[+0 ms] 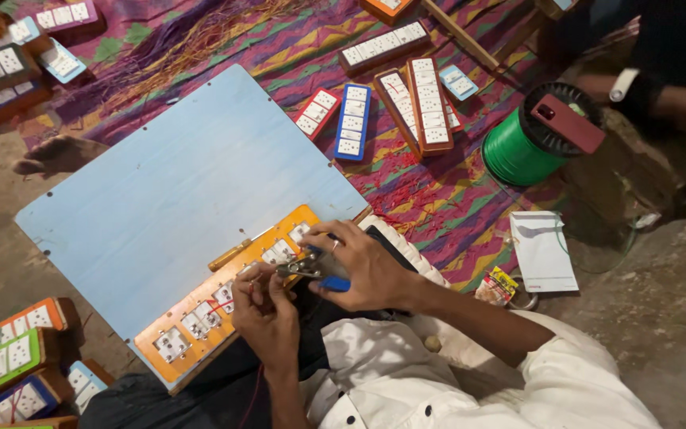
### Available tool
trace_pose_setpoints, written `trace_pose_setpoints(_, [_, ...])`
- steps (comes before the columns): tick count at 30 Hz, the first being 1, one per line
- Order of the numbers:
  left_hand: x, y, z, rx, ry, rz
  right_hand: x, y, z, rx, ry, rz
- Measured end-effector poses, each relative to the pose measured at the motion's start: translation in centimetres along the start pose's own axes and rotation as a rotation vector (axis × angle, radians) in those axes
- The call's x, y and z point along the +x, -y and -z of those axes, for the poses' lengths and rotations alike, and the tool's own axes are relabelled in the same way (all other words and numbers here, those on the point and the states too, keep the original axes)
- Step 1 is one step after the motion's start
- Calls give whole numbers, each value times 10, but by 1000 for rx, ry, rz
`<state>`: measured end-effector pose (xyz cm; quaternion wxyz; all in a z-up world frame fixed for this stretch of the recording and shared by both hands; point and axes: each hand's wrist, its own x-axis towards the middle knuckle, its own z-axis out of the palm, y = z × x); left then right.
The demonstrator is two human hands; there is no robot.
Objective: The person sits on the floor and connects red wires to a row of white switches mounted on a yellow board. They use pliers to cut the wire and a screwdriver to tighten the connections. The person works on one switch at a time, moving along the board.
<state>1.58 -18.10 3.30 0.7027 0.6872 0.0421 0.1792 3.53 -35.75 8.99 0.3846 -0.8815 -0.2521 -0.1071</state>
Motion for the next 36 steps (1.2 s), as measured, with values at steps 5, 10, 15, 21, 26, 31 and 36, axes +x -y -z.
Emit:
trace_pose_setpoints(5, [6,8,5,-6,5,16,1,10,-1,-20,-16,-26])
trace_pose_setpoints(10, [12,2,12,79,79,27,2,9,10,-43,52,-109])
trace_pose_setpoints(15, [21,-4,13,355,146,-232,7,3,8,-138,54,-129])
trace_pose_setpoints(21, [20,16,15,267,309,8,4,-8,-6,-128,110,-231])
trace_pose_setpoints(26, [12,37,-15,162,-30,-92,-6,-36,-22,283,49,-269])
trace_pose_setpoints(31, [6,13,-11,9,-80,-4,5,-40,-24,401,-20,-584])
trace_pose_setpoints(36, [-2,-22,38,318,-232,-525,70,-15,-18,-36,14,-66])
